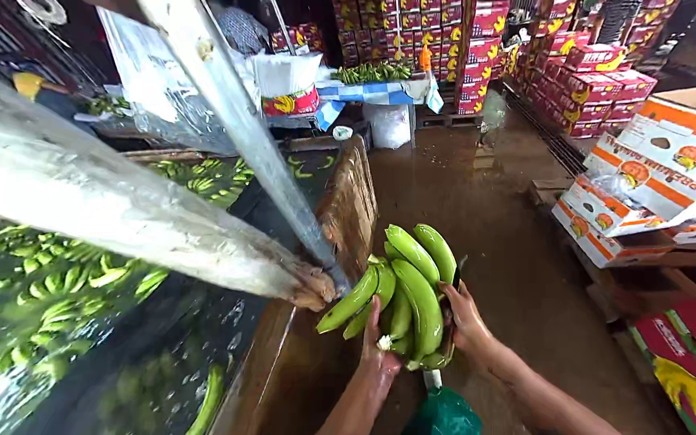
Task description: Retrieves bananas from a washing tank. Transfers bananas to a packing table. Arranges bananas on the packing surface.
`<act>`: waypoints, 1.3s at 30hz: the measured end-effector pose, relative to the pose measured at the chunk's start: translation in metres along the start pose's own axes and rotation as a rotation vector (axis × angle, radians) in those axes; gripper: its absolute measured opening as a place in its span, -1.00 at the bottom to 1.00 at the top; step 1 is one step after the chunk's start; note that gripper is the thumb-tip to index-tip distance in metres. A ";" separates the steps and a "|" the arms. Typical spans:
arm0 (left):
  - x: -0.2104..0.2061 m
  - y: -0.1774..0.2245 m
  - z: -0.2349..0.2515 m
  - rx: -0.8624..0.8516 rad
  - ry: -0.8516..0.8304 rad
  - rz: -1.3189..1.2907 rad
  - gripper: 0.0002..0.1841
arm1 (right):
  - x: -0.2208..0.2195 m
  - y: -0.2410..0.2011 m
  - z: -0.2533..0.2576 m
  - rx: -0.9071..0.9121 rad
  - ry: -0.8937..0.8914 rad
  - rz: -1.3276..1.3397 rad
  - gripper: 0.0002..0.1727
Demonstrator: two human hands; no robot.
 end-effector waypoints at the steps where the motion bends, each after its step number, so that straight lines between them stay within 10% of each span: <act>1: -0.010 0.003 0.028 -0.009 0.003 -0.002 -0.37 | -0.002 -0.011 0.027 0.001 0.002 0.014 -0.58; 20: -0.292 0.022 0.607 0.063 -0.038 0.039 -0.42 | -0.013 -0.333 0.566 0.052 0.096 0.066 -0.49; 33: -0.357 0.202 0.999 -0.330 0.103 -0.008 -0.45 | -0.236 -0.481 0.975 -0.153 -0.249 0.009 -0.50; 39: -0.415 0.284 1.184 -0.226 0.218 0.015 -0.43 | -0.321 -0.567 1.156 -0.109 -0.215 -0.013 -0.54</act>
Point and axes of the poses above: each hand's wrist, its own z-axis towards the middle knuckle, its own x-axis out of the back of the hand, y = z × x, the point moved 8 cm from there along z, towards the middle knuckle, and after that the axes turned 3 degrees about -z, right-handed, at the moved point
